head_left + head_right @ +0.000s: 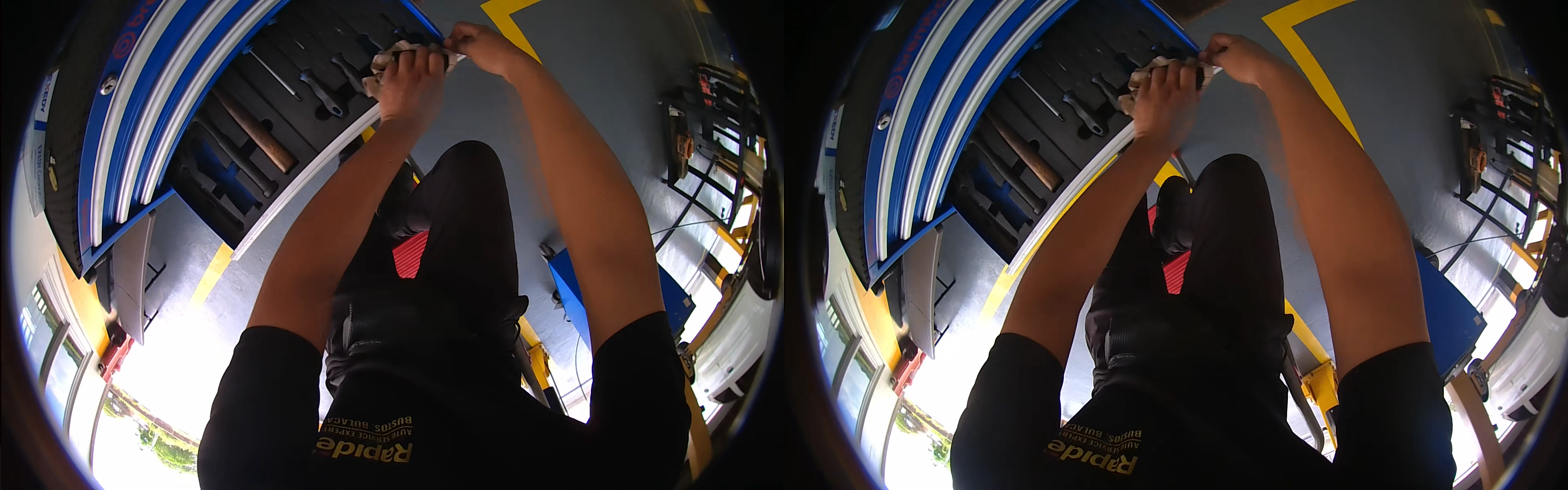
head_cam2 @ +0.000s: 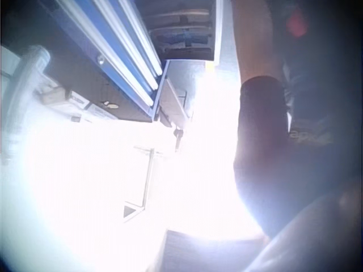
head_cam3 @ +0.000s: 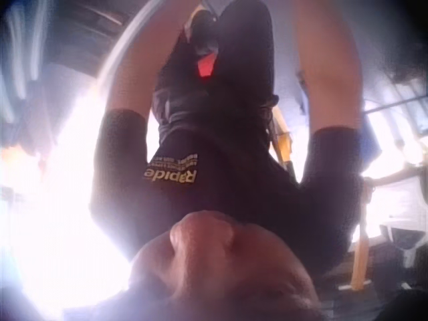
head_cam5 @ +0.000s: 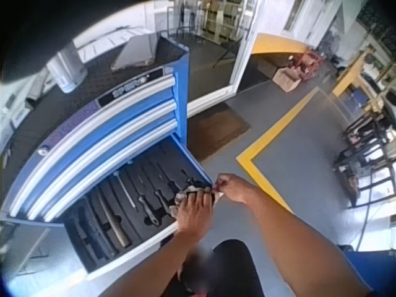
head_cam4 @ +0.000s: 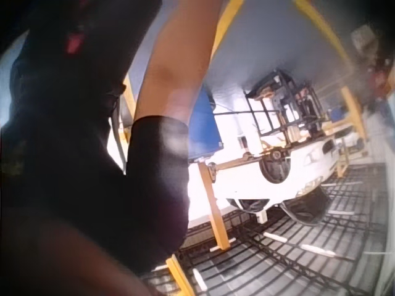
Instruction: The person wipes various tools in a blue tool chest with a cloth, including pliers, wrenches, a hammer, and sockets. They spray a cleaning agent on the hammer and continue wiping before placing each tool back into its designated slot.
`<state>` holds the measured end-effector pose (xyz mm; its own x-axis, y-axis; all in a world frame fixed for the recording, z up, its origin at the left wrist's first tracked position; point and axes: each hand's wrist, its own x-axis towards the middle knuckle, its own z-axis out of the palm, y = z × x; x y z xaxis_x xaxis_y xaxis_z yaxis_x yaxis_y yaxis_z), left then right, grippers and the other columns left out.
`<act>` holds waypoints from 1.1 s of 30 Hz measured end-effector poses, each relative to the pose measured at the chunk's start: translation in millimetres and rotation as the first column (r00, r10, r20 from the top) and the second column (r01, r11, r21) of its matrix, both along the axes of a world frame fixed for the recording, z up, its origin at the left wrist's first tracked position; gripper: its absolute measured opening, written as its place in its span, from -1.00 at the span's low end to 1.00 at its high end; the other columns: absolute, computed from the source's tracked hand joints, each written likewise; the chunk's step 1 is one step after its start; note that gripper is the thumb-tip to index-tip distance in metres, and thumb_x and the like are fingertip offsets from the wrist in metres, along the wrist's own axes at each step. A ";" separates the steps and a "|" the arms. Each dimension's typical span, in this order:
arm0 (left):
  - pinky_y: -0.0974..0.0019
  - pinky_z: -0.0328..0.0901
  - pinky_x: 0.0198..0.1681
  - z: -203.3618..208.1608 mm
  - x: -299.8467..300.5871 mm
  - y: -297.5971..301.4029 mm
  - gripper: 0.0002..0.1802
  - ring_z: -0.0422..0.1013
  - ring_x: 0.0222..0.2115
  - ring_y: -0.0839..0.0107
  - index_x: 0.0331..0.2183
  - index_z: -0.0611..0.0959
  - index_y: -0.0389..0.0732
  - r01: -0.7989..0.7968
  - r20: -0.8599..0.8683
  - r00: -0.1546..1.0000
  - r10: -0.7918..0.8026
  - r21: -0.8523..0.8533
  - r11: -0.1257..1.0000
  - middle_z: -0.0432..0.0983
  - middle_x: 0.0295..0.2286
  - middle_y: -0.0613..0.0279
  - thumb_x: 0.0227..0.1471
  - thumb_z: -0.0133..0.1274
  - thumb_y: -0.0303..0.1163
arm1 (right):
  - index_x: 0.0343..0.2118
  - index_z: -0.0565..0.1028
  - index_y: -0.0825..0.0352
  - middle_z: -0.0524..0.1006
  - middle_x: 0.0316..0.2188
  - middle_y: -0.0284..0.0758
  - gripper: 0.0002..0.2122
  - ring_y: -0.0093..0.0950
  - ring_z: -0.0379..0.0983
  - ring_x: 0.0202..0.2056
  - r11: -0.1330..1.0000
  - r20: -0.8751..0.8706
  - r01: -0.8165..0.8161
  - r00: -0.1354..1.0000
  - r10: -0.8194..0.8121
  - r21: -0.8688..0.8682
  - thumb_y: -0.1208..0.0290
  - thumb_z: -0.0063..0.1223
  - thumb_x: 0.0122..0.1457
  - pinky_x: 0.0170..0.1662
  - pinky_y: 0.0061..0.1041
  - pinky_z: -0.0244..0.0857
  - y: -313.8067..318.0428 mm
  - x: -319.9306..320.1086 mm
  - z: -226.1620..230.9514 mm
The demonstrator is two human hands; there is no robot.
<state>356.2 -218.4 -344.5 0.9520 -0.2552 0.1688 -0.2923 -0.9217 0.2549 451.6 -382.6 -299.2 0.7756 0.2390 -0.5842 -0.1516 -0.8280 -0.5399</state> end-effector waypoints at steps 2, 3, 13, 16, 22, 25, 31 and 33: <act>0.12 0.36 -0.07 2.8 10.8 -30.3 -0.75 0.44 -0.09 0.23 -0.18 0.59 -0.19 -0.052 0.015 0.999 0.051 0.027 0.998 0.51 -0.17 0.19 0.12 0.03 -0.30 | -0.11 0.56 0.26 0.61 -0.12 -0.31 -0.73 -0.39 0.48 -0.06 0.994 -0.069 0.102 0.993 -0.098 0.046 0.20 -0.02 0.32 0.07 -0.32 0.29 -2.3 -2.3 10.7; 0.15 0.35 -0.08 2.5 8.4 -37.7 -0.72 0.44 -0.12 0.24 -0.15 0.61 -0.19 -0.065 0.115 0.991 0.065 0.002 0.998 0.51 -0.20 0.20 0.11 0.02 -0.31 | -0.12 0.55 0.25 0.60 -0.14 -0.32 -0.75 -0.40 0.47 -0.07 0.994 -0.100 0.109 0.989 -0.108 -0.002 0.22 -0.06 0.31 0.05 -0.33 0.29 -7.6 -0.3 9.9; 0.19 0.37 -0.03 1.9 -101.0 74.0 -0.48 0.44 -0.03 0.36 0.09 0.55 -0.07 -0.003 0.129 0.992 0.013 -0.078 0.997 0.52 -0.08 0.29 0.06 0.09 -0.27 | 0.16 0.42 0.33 0.50 0.10 -0.12 -0.56 -0.25 0.42 0.15 0.976 -0.119 -0.128 0.987 0.108 -0.178 0.12 -0.04 0.37 0.24 -0.29 0.20 -18.1 9.7 -27.3; 0.19 0.38 -0.03 7.4 -157.5 135.3 -0.33 0.45 0.00 0.36 0.24 0.46 -0.04 -0.011 0.041 0.999 0.010 0.019 1.000 0.51 0.00 0.26 0.06 0.10 -0.28 | 0.16 0.42 0.32 0.51 0.10 -0.13 -0.58 -0.24 0.42 0.15 0.961 -0.188 -0.158 0.975 0.116 -0.226 0.13 -0.06 0.38 0.24 -0.27 0.20 3.2 6.3 -4.7; 0.13 0.27 0.14 9.5 -251.7 237.2 -0.33 0.40 0.11 0.31 0.25 0.44 0.04 -0.159 -0.062 0.985 0.163 0.068 0.985 0.47 0.09 0.31 0.08 0.09 -0.43 | 0.02 0.47 0.28 0.55 -0.11 -0.22 -0.68 -0.33 0.45 -0.04 0.962 -0.220 -0.183 0.966 0.137 -0.204 0.16 -0.07 0.38 0.11 -0.29 0.26 1.9 6.2 -4.3; 0.10 0.21 0.19 6.5 -284.9 268.5 -0.31 0.36 0.17 0.31 0.27 0.41 0.06 -0.222 -0.093 0.967 0.236 0.138 0.965 0.44 0.14 0.31 0.09 0.09 -0.47 | -0.03 0.48 0.28 0.54 -0.17 -0.25 -0.71 -0.36 0.44 -0.10 0.960 -0.142 -0.158 0.982 0.128 -0.230 0.17 -0.07 0.38 0.07 -0.30 0.25 5.0 0.9 -6.6; 0.08 0.13 0.32 9.0 -337.6 323.0 -0.25 0.26 0.25 0.31 0.31 0.32 0.10 -0.312 -0.146 0.922 0.359 0.271 0.911 0.34 0.22 0.32 0.12 0.04 -0.56 | -0.03 0.47 0.30 0.54 -0.12 -0.20 -0.69 -0.32 0.45 -0.03 0.954 -0.145 -0.171 0.980 0.139 -0.245 0.16 -0.08 0.38 0.12 -0.28 0.24 4.2 2.9 -10.1; 0.06 0.07 0.39 8.2 -343.3 324.5 -0.21 0.22 0.28 0.30 0.32 0.29 0.13 -0.340 -0.193 0.895 0.403 0.293 0.894 0.33 0.23 0.33 0.11 0.04 -0.61 | -0.07 0.45 0.25 0.51 -0.22 -0.27 -0.73 -0.40 0.40 -0.20 0.957 -0.108 -0.166 0.984 0.144 -0.239 0.15 -0.12 0.41 -0.06 -0.35 0.25 3.3 1.7 -14.9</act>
<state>12.9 106.1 -336.3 0.9874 0.1225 -0.1002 0.1256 -0.9918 0.0252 453.3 -379.3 -314.0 0.6832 0.1926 -0.7044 -0.0489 -0.9504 -0.3072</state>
